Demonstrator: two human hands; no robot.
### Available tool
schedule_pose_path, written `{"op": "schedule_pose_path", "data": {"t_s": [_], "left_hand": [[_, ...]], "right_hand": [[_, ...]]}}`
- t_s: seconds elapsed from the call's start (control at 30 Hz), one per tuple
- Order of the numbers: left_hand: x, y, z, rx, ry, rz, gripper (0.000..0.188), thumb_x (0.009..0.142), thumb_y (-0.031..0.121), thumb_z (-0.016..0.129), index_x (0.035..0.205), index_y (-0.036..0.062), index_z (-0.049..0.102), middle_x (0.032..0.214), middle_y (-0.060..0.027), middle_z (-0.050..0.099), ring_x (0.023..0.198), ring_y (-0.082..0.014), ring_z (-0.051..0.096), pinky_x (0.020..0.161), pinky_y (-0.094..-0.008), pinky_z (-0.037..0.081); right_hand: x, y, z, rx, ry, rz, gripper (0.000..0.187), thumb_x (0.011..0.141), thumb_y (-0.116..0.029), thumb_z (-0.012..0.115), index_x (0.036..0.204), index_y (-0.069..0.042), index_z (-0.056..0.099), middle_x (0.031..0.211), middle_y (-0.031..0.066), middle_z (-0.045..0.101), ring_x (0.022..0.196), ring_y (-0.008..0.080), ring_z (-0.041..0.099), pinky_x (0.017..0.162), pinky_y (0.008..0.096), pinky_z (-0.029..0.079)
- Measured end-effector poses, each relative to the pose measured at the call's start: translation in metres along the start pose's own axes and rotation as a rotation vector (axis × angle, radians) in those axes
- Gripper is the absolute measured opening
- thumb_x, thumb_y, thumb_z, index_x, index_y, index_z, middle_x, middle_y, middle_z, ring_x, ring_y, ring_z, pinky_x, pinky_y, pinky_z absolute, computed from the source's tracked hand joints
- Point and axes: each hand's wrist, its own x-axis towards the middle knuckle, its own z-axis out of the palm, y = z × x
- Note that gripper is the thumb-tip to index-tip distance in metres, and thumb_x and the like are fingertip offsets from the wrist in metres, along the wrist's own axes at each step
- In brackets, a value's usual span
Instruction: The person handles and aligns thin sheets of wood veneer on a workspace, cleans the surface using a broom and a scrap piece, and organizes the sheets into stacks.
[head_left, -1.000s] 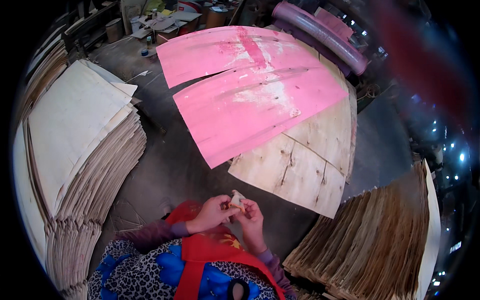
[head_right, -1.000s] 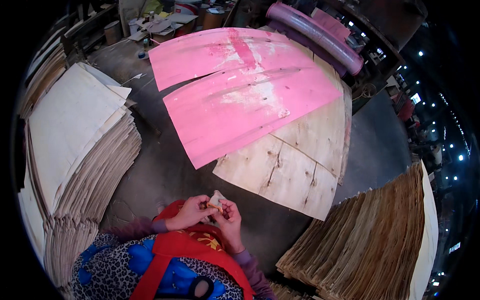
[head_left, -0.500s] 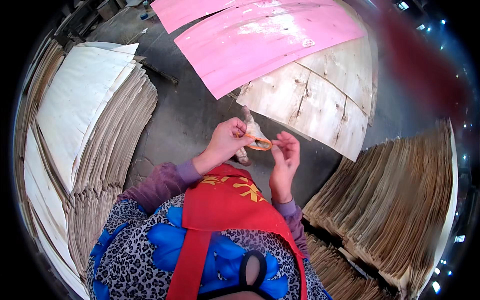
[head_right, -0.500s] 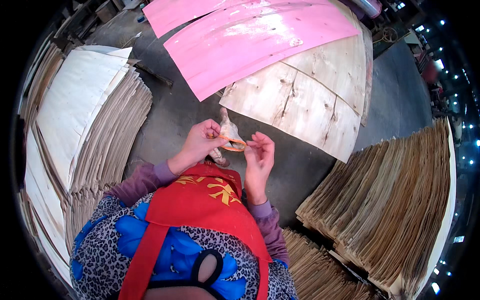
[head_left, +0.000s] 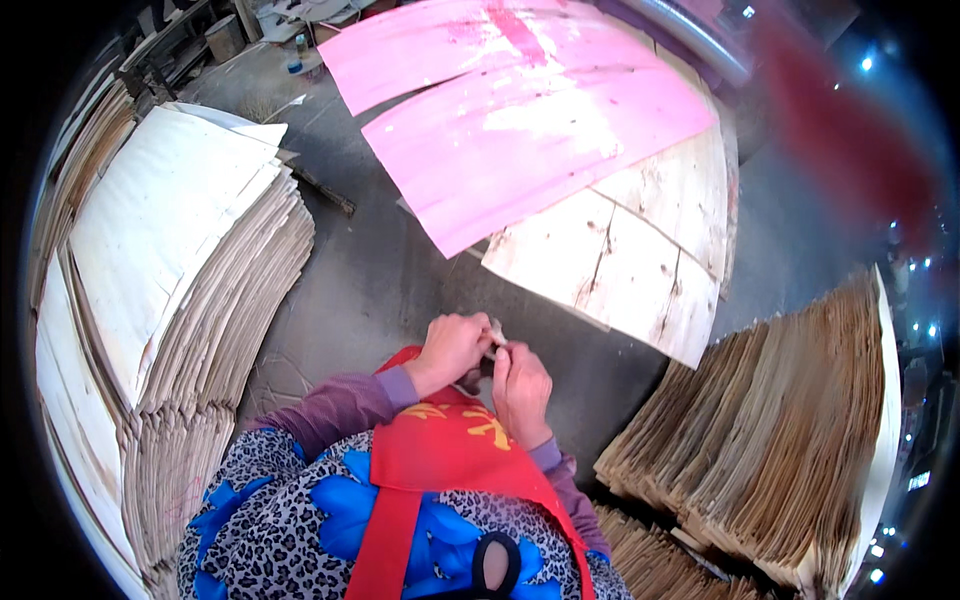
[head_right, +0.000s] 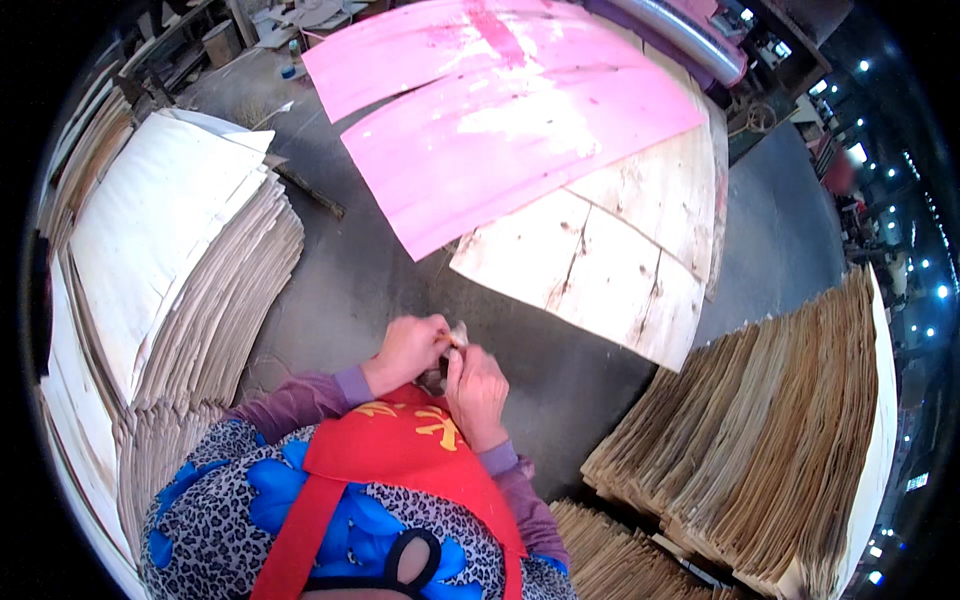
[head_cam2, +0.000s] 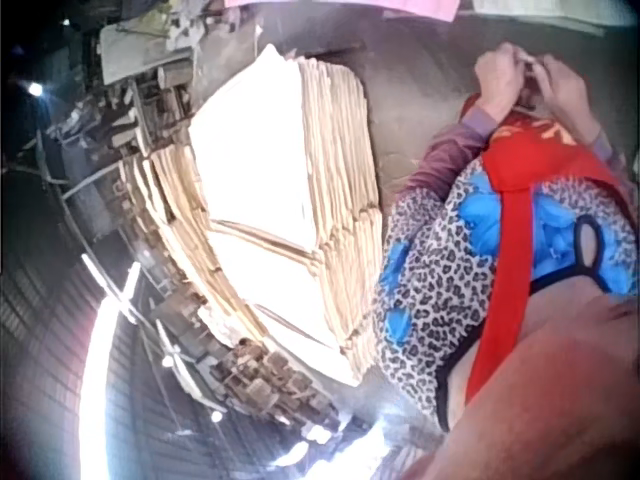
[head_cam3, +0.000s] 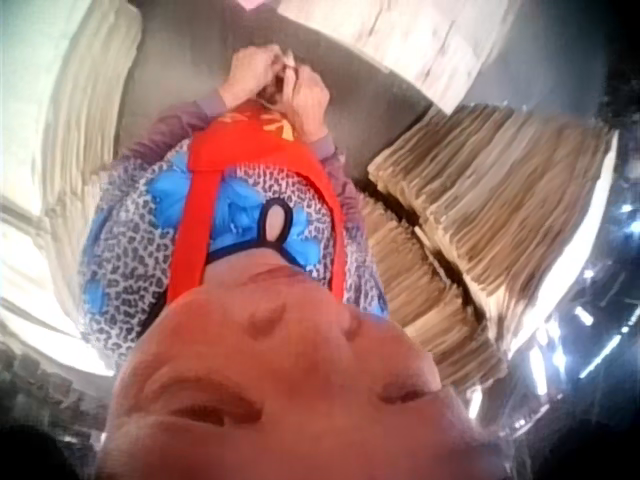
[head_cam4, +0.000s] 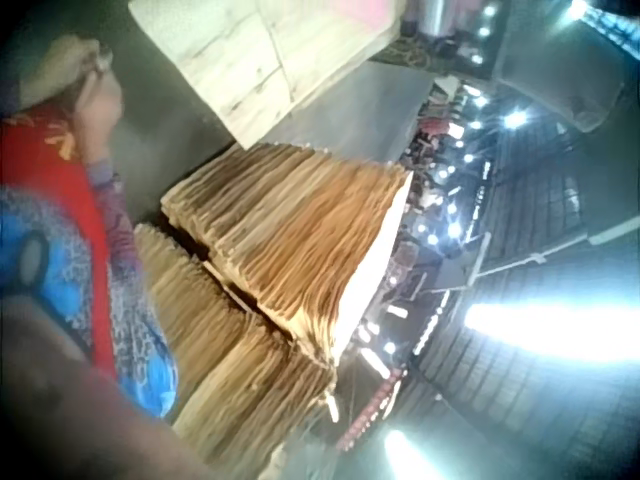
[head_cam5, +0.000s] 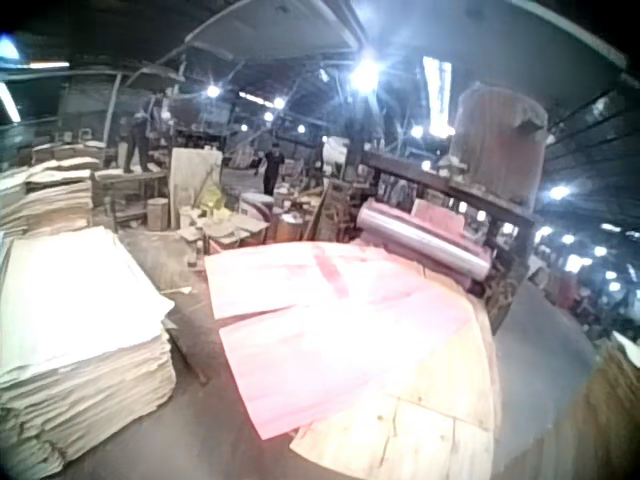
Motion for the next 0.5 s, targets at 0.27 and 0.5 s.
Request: {"op": "schedule_pose_path", "data": {"t_s": [0.27, 0.5], "left_hand": [[-0.003, -0.010, 0.013, -0.355, -0.008, -0.040, 0.007, 0.070, 0.010, 0.057, 0.071, 0.0037, 0.059, 0.069, -0.0119, 0.061, 0.061, -0.0264, 0.061, 0.054, -0.0360, 0.047], [-0.015, -0.015, 0.034, -0.683, -0.294, -0.039, 0.013, 0.080, 0.016, 0.057, 0.081, 0.0036, 0.057, 0.066, -0.0062, 0.062, 0.057, -0.0126, 0.060, 0.051, -0.0274, 0.045]], "right_hand": [[-0.010, 0.016, 0.024, 0.127, -0.438, 0.411, 0.051, 0.091, -0.045, 0.027, 0.106, -0.007, 0.057, 0.090, 0.0174, 0.062, 0.081, 0.0288, 0.060, 0.070, 0.0397, 0.046], [0.015, 0.047, 0.028, 1.691, -0.540, 0.708, 0.085, 0.082, -0.068, 0.016, 0.128, 0.002, 0.035, 0.121, 0.0156, 0.048, 0.111, 0.0256, 0.045, 0.096, 0.0346, 0.031]]}}
